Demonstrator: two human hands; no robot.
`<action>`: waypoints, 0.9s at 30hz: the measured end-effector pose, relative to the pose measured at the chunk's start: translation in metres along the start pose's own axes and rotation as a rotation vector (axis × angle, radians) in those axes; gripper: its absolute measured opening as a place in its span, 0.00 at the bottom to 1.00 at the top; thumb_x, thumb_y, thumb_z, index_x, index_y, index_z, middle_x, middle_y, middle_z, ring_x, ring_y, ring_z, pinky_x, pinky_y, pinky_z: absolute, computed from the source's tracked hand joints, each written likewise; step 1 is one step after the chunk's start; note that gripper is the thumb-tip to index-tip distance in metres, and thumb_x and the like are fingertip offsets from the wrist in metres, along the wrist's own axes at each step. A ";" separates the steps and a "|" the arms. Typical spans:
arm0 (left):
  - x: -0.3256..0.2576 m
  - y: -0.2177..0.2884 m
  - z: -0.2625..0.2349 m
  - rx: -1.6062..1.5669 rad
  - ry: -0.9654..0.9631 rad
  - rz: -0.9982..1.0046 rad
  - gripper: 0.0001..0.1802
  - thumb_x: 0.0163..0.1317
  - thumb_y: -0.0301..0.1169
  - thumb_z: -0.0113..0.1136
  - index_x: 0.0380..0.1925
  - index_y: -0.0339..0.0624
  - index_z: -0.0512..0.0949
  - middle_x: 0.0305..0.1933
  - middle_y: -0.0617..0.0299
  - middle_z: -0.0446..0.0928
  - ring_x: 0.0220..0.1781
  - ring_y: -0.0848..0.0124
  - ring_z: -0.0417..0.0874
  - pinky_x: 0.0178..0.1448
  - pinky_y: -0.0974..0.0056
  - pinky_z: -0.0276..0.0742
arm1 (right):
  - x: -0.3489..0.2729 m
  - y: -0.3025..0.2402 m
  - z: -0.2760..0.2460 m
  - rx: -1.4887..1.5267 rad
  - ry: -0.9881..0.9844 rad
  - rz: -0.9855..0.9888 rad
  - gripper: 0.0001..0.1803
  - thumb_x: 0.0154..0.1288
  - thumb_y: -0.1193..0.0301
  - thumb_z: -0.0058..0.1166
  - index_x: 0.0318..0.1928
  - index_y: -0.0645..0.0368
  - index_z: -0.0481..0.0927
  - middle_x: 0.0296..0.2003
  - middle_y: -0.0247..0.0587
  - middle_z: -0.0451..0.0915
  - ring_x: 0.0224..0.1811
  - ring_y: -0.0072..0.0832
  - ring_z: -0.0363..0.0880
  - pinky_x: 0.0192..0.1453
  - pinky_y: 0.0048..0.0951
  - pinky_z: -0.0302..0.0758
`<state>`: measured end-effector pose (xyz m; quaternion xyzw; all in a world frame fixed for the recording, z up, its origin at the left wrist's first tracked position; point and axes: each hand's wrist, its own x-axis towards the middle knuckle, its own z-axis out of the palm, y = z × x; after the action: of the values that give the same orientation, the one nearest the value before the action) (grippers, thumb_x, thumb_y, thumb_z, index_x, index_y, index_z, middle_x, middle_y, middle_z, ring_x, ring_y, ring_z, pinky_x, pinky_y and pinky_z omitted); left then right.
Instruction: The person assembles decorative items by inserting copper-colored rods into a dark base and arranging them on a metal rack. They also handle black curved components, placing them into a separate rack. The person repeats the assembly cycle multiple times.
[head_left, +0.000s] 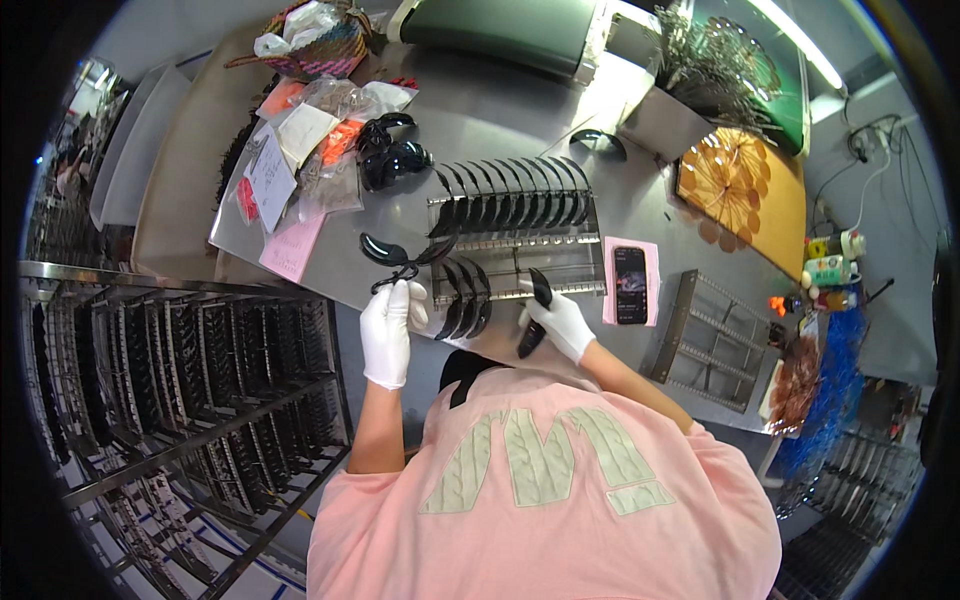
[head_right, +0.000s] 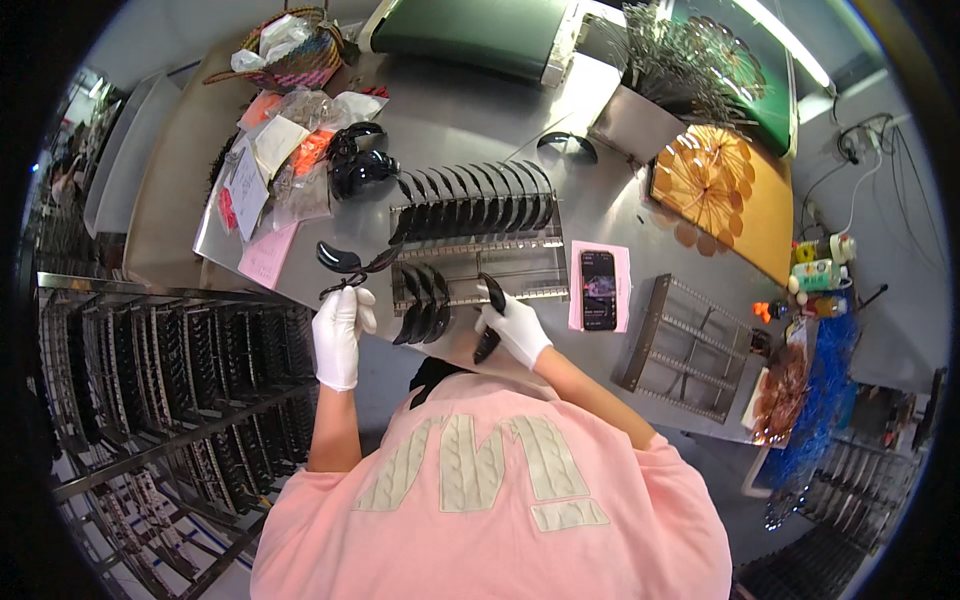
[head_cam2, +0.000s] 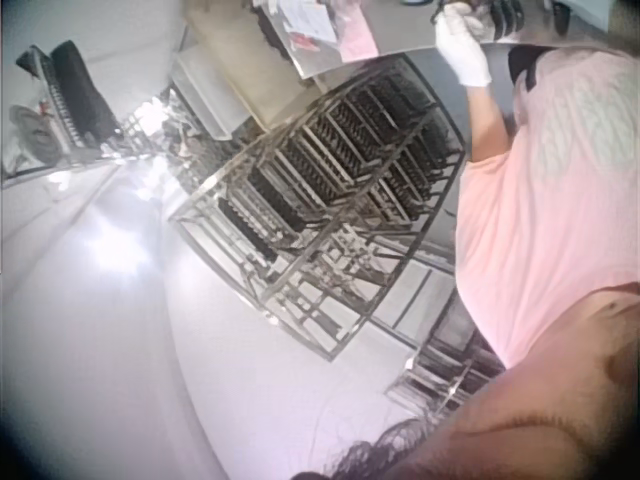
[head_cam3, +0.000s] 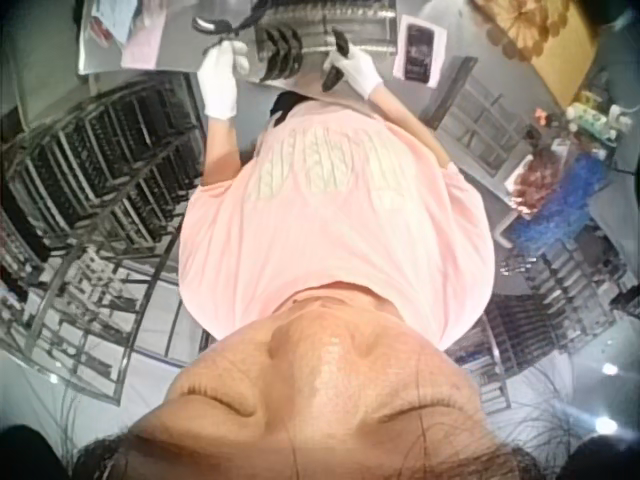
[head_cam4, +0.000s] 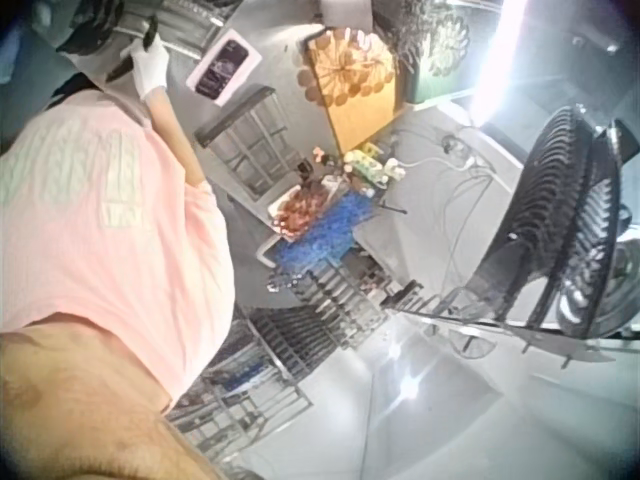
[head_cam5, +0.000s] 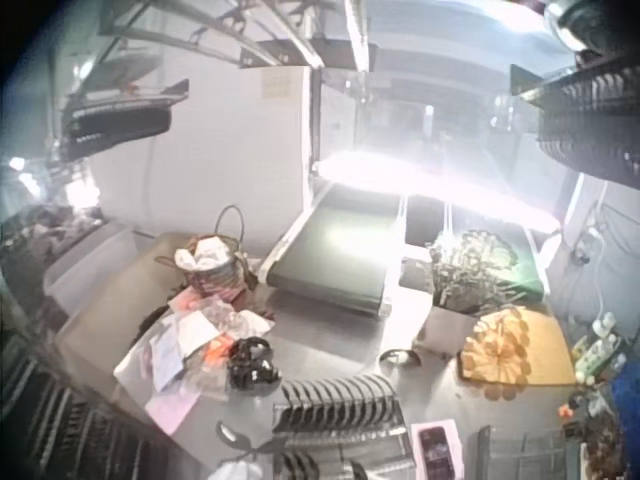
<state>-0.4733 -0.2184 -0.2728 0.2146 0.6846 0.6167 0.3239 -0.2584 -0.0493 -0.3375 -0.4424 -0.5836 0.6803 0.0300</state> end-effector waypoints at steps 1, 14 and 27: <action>-0.005 0.002 -0.002 0.005 0.023 -0.007 0.20 0.79 0.42 0.54 0.39 0.35 0.84 0.26 0.68 0.78 0.30 0.81 0.74 0.38 0.72 0.69 | 0.010 0.007 0.004 -0.064 0.015 -0.067 0.27 0.74 0.67 0.50 0.71 0.56 0.73 0.31 0.37 0.87 0.32 0.20 0.80 0.42 0.24 0.78; -0.041 0.025 0.001 -0.014 -0.202 -0.181 0.11 0.74 0.32 0.60 0.44 0.36 0.86 0.24 0.70 0.79 0.21 0.84 0.67 0.27 0.76 0.60 | 0.057 -0.045 0.012 -0.674 -0.281 0.235 0.28 0.61 0.50 0.64 0.45 0.66 0.88 0.34 0.54 0.89 0.42 0.40 0.91 0.51 0.36 0.86; -0.014 0.030 0.006 0.117 0.231 0.736 0.16 0.77 0.40 0.51 0.44 0.37 0.77 0.23 0.61 0.77 0.23 0.70 0.78 0.32 0.64 0.77 | -0.034 -0.052 -0.007 -0.167 0.348 -0.556 0.11 0.66 0.69 0.59 0.47 0.56 0.85 0.28 0.38 0.84 0.32 0.29 0.84 0.39 0.29 0.79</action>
<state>-0.4626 -0.2192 -0.2406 0.3929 0.6280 0.6717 -0.0110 -0.2585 -0.0466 -0.2751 -0.3766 -0.7219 0.5101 0.2772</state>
